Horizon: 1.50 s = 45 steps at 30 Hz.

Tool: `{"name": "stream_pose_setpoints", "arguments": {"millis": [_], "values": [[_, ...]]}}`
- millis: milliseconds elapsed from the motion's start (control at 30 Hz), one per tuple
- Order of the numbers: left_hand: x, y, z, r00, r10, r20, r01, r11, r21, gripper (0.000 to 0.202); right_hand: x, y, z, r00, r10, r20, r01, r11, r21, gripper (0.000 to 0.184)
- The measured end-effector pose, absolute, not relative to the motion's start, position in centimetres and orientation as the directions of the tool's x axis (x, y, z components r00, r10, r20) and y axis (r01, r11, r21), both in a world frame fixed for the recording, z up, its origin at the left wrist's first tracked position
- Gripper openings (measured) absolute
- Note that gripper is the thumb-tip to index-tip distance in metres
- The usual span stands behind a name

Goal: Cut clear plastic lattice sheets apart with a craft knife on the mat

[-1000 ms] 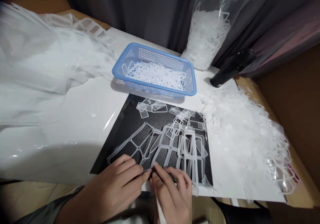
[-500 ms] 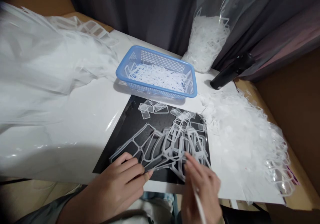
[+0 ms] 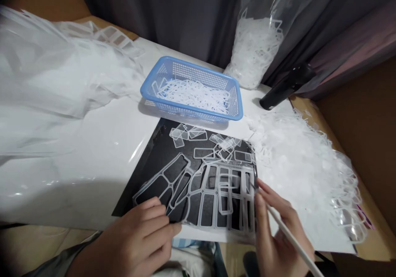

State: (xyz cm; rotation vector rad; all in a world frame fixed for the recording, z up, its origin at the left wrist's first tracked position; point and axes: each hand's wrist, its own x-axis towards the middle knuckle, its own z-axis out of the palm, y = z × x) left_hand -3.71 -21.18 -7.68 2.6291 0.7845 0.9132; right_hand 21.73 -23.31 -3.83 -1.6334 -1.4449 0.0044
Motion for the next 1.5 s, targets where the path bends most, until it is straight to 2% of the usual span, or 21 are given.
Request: {"name": "stream_pose_setpoints", "arguments": {"millis": [100,167,300,400,633,767,900,1000,1133,1233,1333,1400,1500], "values": [[-3.8,-21.2,-7.2,0.582,0.629,0.515,0.378,-0.770,0.513,0.018,19.7,-23.5,-3.6,0.160,0.870,0.466,0.749,0.200,-0.631,0.008],[-3.7,-21.0,-6.8,0.495,0.699,0.516,0.426,-0.713,0.557,0.013,18.8,-23.3,-3.7,0.046,0.917,0.396,0.721,0.244,-0.649,0.008],[-3.0,-20.6,-6.9,0.440,0.730,0.524,0.568,-0.678,0.467,0.021,17.7,-22.4,-4.4,-0.101,0.962,0.254,0.618,0.261,-0.741,0.011],[-2.5,-20.6,-7.3,0.437,0.732,0.522,0.621,-0.665,0.414,0.023,17.2,-21.8,-5.1,-0.106,0.982,0.158,0.558,0.190,-0.808,0.010],[-2.3,-20.7,-7.5,0.461,0.729,0.506,0.670,-0.660,0.340,0.018,17.2,-21.6,-5.6,-0.118,0.985,0.123,0.538,0.167,-0.826,0.011],[-2.6,-20.5,-7.6,0.480,0.699,0.530,0.657,-0.687,0.311,0.019,16.9,-21.5,-5.6,-0.158,0.966,0.203,0.590,0.258,-0.766,0.013],[-2.8,-20.5,-7.5,0.510,0.702,0.497,0.659,-0.691,0.298,0.017,16.6,-22.1,-6.2,-0.247,0.911,0.332,0.706,0.403,-0.582,0.021],[-2.8,-20.5,-7.4,0.519,0.693,0.500,0.663,-0.696,0.276,0.017,16.6,-22.6,-7.1,-0.289,0.890,0.354,0.770,0.436,-0.466,0.030],[-2.7,-20.5,-7.8,0.556,0.673,0.488,0.673,-0.709,0.210,0.018,16.9,-22.5,-7.9,-0.305,0.869,0.389,0.767,0.467,-0.441,0.030],[-2.6,-20.5,-8.0,0.558,0.655,0.509,0.669,-0.719,0.191,0.017,16.9,-22.0,-7.5,-0.267,0.868,0.418,0.775,0.451,-0.443,0.027],[-2.5,-20.4,-7.9,0.559,0.652,0.513,0.667,-0.721,0.189,0.018,17.1,-21.4,-6.3,-0.126,0.867,0.481,0.822,0.363,-0.438,0.022],[-2.5,-20.4,-7.7,0.568,0.665,0.485,0.678,-0.712,0.183,0.018,17.7,-21.0,-5.4,0.035,0.850,0.525,0.858,0.243,-0.452,0.018],[-2.6,-20.4,-7.4,0.598,0.657,0.459,0.668,-0.725,0.169,0.016,19.5,-20.3,-4.6,0.344,0.692,0.634,0.838,0.078,-0.540,0.020]]}}
